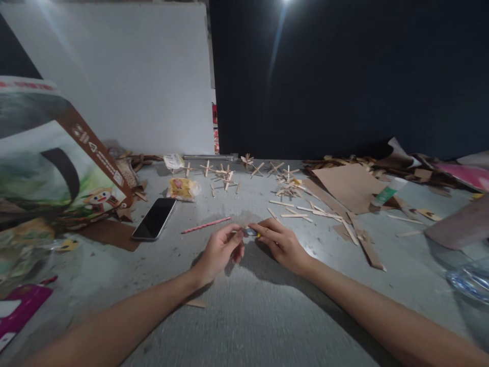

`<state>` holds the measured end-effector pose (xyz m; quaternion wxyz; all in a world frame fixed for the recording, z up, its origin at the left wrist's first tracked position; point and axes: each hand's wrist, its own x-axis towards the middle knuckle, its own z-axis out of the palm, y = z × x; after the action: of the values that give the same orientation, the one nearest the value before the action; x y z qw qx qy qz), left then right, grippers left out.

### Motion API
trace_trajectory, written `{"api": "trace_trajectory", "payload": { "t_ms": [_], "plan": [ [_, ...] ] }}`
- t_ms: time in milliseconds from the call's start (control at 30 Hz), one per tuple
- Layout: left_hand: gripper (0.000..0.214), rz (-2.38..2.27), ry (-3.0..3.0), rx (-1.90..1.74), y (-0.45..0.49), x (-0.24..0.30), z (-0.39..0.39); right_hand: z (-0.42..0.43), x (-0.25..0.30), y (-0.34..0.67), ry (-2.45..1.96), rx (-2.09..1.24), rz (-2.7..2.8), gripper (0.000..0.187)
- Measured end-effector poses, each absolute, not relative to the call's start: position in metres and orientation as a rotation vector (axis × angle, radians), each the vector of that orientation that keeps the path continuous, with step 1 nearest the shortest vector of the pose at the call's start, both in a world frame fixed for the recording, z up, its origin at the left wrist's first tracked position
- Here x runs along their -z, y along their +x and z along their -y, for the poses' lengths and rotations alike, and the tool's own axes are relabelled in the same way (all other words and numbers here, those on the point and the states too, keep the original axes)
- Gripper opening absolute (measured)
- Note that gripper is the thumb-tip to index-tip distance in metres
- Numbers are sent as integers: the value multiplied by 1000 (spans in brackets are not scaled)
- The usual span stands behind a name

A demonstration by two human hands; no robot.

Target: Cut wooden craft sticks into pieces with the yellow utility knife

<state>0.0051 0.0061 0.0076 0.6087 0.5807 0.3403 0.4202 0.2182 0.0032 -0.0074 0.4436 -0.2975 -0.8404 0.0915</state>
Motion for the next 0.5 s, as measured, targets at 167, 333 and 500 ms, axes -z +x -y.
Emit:
{"api": "trace_trajectory", "payload": {
  "t_ms": [167, 333, 500],
  "plan": [
    [52, -765, 1354, -966, 7, -8, -5, -4, 9, 219, -757, -220, 2077, 40],
    [55, -805, 1325, -1007, 7, -6, -7, -6, 12, 220, -798, -181, 2012, 35],
    [51, -839, 1303, -1069, 6, -6, -9, -8, 14, 221, -844, -148, 1971, 32]
  ]
}}
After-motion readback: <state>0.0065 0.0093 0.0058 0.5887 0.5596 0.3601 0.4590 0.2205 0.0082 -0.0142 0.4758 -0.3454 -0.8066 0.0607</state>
